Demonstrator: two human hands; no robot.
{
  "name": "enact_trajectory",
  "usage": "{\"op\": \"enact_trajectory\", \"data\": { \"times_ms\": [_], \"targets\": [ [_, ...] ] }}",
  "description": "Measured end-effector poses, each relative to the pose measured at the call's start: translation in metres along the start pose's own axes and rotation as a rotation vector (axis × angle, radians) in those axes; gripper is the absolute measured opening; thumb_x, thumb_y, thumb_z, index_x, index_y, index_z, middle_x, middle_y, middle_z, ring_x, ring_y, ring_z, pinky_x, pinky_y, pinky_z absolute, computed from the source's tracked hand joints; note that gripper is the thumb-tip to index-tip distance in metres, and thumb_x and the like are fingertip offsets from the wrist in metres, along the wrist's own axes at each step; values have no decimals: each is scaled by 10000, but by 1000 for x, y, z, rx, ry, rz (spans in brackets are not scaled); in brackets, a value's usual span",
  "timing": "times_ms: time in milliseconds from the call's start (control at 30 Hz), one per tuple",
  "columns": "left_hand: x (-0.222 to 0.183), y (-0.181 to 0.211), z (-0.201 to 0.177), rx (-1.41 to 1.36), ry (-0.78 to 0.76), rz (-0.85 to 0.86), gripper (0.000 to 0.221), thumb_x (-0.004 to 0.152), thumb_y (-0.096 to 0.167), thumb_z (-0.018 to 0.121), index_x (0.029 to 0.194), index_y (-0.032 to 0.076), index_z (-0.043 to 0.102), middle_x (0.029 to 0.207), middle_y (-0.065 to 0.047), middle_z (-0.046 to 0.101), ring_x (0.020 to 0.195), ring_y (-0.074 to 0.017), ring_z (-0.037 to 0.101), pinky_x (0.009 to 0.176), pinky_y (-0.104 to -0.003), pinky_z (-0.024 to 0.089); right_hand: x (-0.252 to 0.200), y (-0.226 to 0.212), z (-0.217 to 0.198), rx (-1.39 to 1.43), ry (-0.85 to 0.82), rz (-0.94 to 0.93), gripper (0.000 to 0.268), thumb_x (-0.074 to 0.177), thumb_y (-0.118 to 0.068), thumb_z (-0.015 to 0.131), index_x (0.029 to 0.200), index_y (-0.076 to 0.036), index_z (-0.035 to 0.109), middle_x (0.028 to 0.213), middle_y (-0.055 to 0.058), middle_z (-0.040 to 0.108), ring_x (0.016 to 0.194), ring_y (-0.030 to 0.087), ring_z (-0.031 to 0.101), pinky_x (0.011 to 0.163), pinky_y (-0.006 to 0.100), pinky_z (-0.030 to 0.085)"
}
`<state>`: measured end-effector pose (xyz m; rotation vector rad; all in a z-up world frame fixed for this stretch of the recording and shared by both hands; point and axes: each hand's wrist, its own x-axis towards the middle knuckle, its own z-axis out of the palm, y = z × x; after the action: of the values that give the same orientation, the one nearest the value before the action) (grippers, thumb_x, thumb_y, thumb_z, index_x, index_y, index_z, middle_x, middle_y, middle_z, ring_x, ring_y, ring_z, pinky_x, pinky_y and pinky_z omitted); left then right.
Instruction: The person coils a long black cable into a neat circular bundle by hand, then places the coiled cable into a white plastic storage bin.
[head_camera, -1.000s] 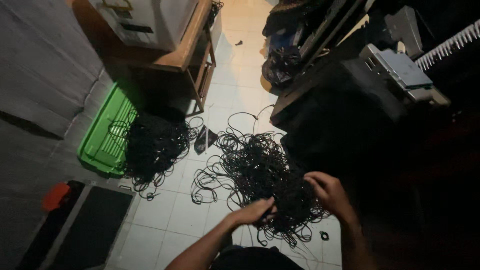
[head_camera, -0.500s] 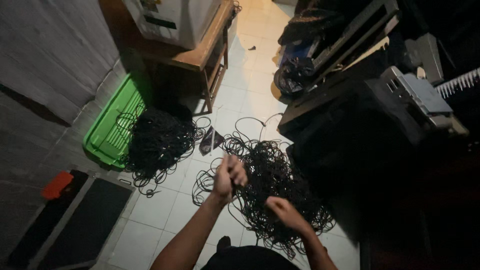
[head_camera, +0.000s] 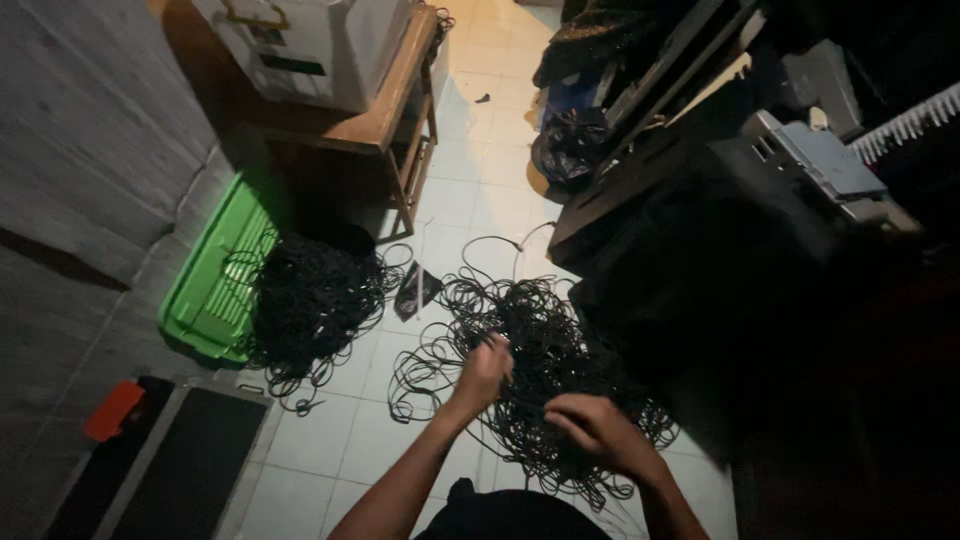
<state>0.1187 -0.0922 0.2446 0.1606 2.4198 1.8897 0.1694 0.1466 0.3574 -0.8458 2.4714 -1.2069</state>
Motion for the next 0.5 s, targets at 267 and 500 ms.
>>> {"op": "enact_trajectory", "data": {
  "times_ms": [267,500],
  "targets": [
    [-52,49,27,-488,-906,-313,584,1075,650,161,836,180,413,663,96,385,523,-53,352,437,-211,318,10,100,-23,253,252,94,222,940,-173,678,1045,3,762,951,79,780,875,174,726,794,296,582],
    [-37,73,12,-987,-686,-271,500,1118,598,268,832,204,379,615,76,343,460,-77,329,435,-250,356,14,148,32,324,83,326,368,1012,-334,601,1143,-27,756,1083,122,764,1041,199,710,933,322,565]
  ]
}}
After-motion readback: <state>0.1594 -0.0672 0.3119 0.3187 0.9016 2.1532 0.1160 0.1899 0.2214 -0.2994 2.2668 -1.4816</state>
